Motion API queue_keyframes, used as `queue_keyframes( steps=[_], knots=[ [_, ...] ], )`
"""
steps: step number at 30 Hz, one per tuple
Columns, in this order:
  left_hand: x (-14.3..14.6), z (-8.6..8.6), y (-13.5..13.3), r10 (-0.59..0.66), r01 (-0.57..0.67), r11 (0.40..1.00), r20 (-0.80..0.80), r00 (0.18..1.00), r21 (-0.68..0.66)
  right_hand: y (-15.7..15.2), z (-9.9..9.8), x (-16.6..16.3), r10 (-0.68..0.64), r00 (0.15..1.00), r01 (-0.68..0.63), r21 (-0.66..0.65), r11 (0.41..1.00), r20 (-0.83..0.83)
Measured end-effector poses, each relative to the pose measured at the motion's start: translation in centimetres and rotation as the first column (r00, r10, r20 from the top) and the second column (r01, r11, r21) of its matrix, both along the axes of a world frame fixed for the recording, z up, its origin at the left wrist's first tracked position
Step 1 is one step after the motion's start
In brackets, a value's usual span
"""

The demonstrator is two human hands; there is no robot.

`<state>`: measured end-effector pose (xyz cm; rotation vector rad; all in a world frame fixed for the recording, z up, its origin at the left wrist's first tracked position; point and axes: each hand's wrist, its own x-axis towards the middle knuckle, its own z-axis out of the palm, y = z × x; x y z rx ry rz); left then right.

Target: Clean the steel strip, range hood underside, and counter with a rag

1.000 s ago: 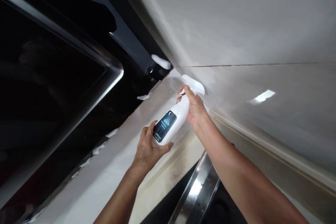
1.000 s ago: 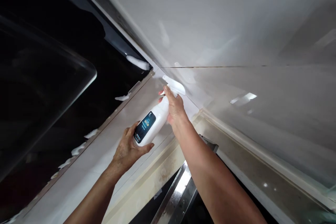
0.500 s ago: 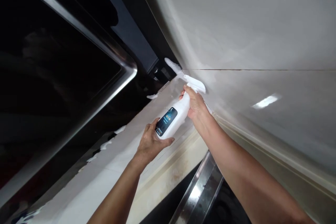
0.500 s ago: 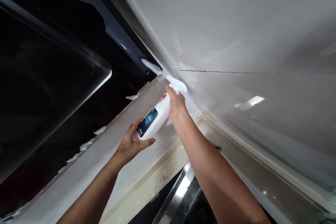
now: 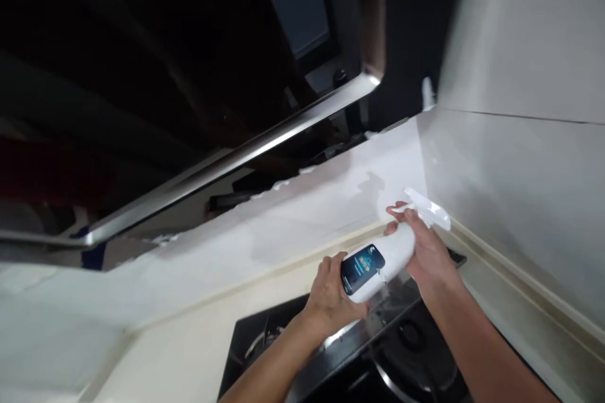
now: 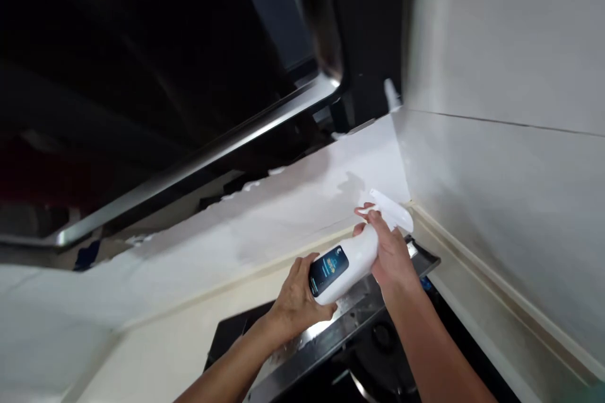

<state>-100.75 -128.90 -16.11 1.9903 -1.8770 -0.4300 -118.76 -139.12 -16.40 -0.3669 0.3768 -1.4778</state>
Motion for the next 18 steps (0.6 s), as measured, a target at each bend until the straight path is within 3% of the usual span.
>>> queue_keyframes(
  steps=[4, 6, 10, 12, 13, 15, 18],
  knots=[
    [3.9, -3.1, 6.6, 0.051, -0.049, 0.999, -0.141, 0.989, 0.02, 6.3, -1.6, 5.1, 0.087, 0.97, -0.094, -0.019, 0.995, -0.228],
    [6.4, -4.1, 10.4, 0.113, -0.122, 0.992, -0.263, 0.958, -0.02, 9.7, -2.5, 8.5, 0.185, 0.913, -0.222, -0.062, 0.973, -0.364],
    [11.7, -5.0, 19.5, 0.301, -0.318, 0.946, -0.523, 0.797, 0.059, 17.4, -4.9, 14.2, 0.387, 0.773, -0.541, -0.204, 0.816, -0.502],
    [14.6, -5.0, 24.5, 0.387, -0.445, 0.895, -0.576, 0.72, 0.046, 21.3, -6.3, 15.4, 0.422, 0.688, -0.632, -0.202, 0.748, -0.591],
    [16.2, -4.9, 27.1, 0.413, -0.475, 0.879, -0.573, 0.708, 0.046, 23.0, -7.1, 15.6, 0.432, 0.628, -0.665, -0.159, 0.729, -0.647],
    [19.5, -4.9, 32.2, 0.528, -0.614, 0.788, -0.545, 0.652, 0.028, 25.9, -8.6, 15.1, 0.456, 0.49, -0.703, -0.027, 0.711, -0.743],
    [24.5, -5.3, 39.9, 0.654, -0.794, 0.608, -0.567, 0.501, 0.0, 29.0, -11.0, 13.4, 0.459, 0.42, -0.621, 0.121, 0.775, -0.783]
  ],
)
